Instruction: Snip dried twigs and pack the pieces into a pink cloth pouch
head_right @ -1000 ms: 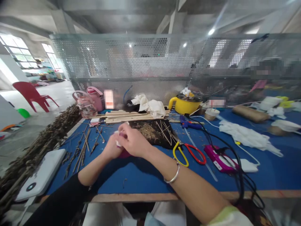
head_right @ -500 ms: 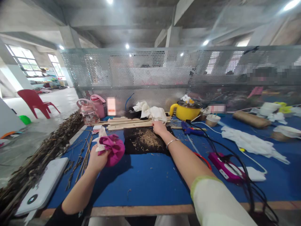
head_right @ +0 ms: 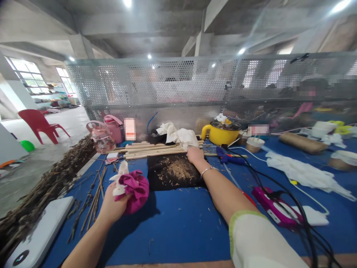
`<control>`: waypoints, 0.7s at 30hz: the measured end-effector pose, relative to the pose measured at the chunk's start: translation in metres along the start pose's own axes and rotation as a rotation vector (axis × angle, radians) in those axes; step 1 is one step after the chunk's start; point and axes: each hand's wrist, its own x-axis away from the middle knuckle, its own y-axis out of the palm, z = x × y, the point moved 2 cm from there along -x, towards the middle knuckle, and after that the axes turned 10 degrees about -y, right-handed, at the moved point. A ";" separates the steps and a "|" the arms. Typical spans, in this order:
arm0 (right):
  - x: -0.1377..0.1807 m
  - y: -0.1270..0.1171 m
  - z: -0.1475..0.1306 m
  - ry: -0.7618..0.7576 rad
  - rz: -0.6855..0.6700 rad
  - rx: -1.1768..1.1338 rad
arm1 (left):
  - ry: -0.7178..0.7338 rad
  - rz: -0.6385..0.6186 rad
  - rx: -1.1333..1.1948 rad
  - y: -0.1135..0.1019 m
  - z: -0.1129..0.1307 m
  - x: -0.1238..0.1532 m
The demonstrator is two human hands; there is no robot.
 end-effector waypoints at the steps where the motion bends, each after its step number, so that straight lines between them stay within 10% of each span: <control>1: 0.001 -0.004 -0.006 -0.008 0.021 0.011 | -0.013 0.002 0.010 0.000 0.001 0.000; 10: -0.004 -0.018 -0.120 -0.469 0.073 -0.015 | -0.087 0.018 0.023 -0.002 -0.001 0.000; 21: -0.042 -0.025 -0.121 -0.477 -0.016 0.040 | -0.022 -0.004 -0.006 -0.001 0.002 -0.001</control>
